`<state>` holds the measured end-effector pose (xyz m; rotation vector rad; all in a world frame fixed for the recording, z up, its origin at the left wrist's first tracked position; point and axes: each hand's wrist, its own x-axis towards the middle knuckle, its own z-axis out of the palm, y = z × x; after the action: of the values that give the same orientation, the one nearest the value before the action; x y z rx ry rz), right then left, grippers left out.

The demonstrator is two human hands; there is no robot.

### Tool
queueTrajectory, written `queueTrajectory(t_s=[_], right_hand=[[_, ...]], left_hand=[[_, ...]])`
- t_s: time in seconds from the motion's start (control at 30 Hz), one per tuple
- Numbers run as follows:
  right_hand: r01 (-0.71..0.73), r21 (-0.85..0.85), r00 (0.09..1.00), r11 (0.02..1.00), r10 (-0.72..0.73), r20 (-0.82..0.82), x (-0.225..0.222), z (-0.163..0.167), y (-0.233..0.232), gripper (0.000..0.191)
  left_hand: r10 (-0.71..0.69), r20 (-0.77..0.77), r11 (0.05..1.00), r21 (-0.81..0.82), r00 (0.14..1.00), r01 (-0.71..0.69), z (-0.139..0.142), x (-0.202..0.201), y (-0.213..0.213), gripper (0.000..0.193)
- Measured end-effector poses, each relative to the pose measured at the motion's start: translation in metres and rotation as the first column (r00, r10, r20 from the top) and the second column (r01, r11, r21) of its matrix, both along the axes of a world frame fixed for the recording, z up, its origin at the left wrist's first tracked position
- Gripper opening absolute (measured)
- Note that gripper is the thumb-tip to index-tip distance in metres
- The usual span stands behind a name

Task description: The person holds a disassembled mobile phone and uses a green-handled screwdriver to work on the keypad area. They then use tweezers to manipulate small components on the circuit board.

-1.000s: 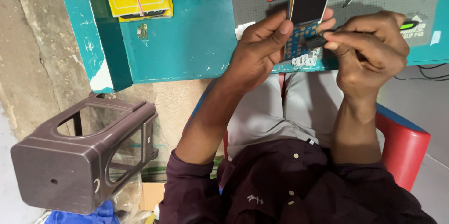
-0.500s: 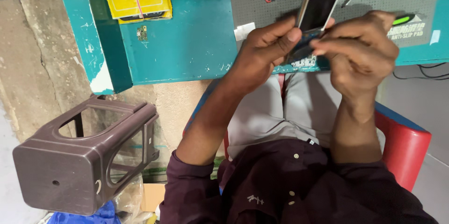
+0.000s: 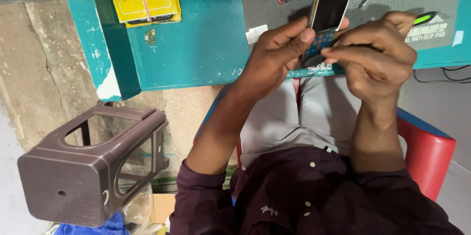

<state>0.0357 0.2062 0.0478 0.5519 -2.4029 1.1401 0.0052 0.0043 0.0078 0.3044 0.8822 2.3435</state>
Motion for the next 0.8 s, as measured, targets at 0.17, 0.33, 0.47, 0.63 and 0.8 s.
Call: queueTrajectory(t_s=[0.17,0.33,0.47,0.63,0.8], right_hand=[[0.124,-0.024,0.991,0.992,-0.125,-0.049,0.002,-0.004,-0.005,0.021],[0.106,0.056,0.990,0.993,-0.100,-0.101,0.002,-0.003,-0.003,0.016],[0.238,0.024,0.959,0.971,-0.231,-0.163,0.002,-0.007,-0.006,0.011],[0.232,0.017,0.958,0.973,-0.225,-0.179,0.001,-0.012,-0.003,0.011],[0.183,0.025,0.980,0.983,-0.180,-0.082,0.002,-0.011,-0.002,0.020]], left_hand=[[-0.013,0.009,0.984,-0.176,1.000,0.014,0.005,0.000,0.000,0.045],[-0.012,-0.065,0.984,-0.177,0.998,0.000,0.005,0.000,0.001,0.042],[-0.040,-0.079,0.946,-0.325,0.996,0.012,0.000,0.000,0.001,0.046],[-0.065,-0.025,0.980,-0.192,0.998,0.059,-0.001,0.000,0.002,0.046],[-0.057,0.010,0.995,-0.084,0.998,0.058,0.002,-0.001,-0.002,0.045]])
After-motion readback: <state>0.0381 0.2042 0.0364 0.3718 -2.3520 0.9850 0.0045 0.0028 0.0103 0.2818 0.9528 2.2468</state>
